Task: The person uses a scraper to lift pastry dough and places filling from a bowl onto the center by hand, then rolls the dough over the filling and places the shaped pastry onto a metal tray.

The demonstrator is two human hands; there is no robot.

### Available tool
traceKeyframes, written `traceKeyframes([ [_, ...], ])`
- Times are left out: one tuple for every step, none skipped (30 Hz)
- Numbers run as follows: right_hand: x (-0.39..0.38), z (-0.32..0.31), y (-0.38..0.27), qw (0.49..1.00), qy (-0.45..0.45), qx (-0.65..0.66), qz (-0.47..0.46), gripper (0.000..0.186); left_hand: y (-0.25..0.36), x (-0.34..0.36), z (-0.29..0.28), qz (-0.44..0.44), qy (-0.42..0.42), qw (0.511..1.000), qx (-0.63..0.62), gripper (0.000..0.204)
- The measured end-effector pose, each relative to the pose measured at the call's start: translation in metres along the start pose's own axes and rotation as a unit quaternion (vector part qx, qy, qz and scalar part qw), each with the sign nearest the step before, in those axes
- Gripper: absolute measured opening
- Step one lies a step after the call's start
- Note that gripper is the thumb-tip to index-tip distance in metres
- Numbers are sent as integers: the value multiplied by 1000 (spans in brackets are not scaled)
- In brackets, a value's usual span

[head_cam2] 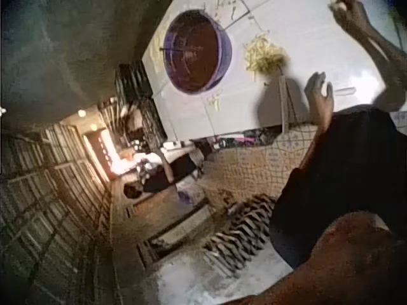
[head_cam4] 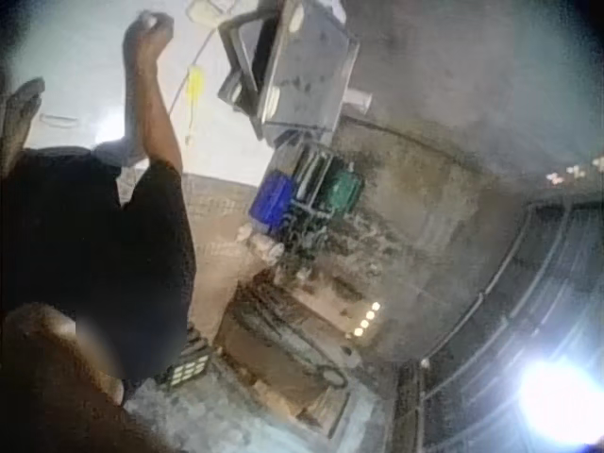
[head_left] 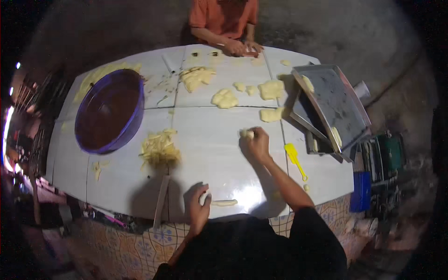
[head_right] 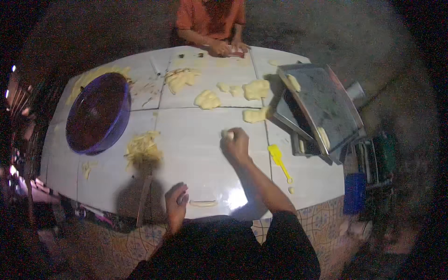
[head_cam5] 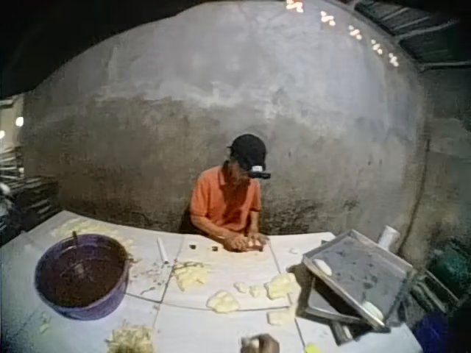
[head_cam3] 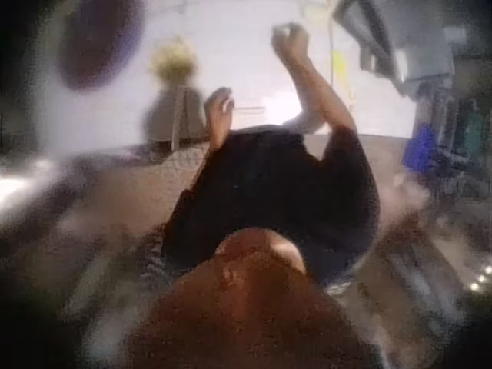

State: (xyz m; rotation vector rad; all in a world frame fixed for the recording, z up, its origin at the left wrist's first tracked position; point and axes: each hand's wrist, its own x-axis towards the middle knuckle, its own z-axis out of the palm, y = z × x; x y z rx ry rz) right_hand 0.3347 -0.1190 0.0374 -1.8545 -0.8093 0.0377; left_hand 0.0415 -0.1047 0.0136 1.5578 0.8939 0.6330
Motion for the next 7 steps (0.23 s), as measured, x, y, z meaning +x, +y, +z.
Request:
traceKeyframes([
  [-23,0,-47,995,-83,32,42,23,-4,7,-5,-15,16,998,-61,32],
  [-40,-6,-44,981,-171,-10,-85,32,13,14,-2,-104,-10,977,-184,32],
  [-60,-7,-55,965,-232,-5,-121,39,26,21,-4,-192,-27,933,-304,32],
  [-76,-6,-67,936,-308,26,-169,39,13,23,-5,-137,-91,902,-399,38],
  [-92,-5,-75,897,-382,59,-214,40,4,29,-2,-232,-86,834,-493,42],
  [-104,-3,-71,873,-426,85,-222,41,7,30,-1,-156,-107,850,-492,47],
  [-107,-2,-65,847,-466,110,-231,41,20,28,-1,-77,-130,861,-486,52],
])
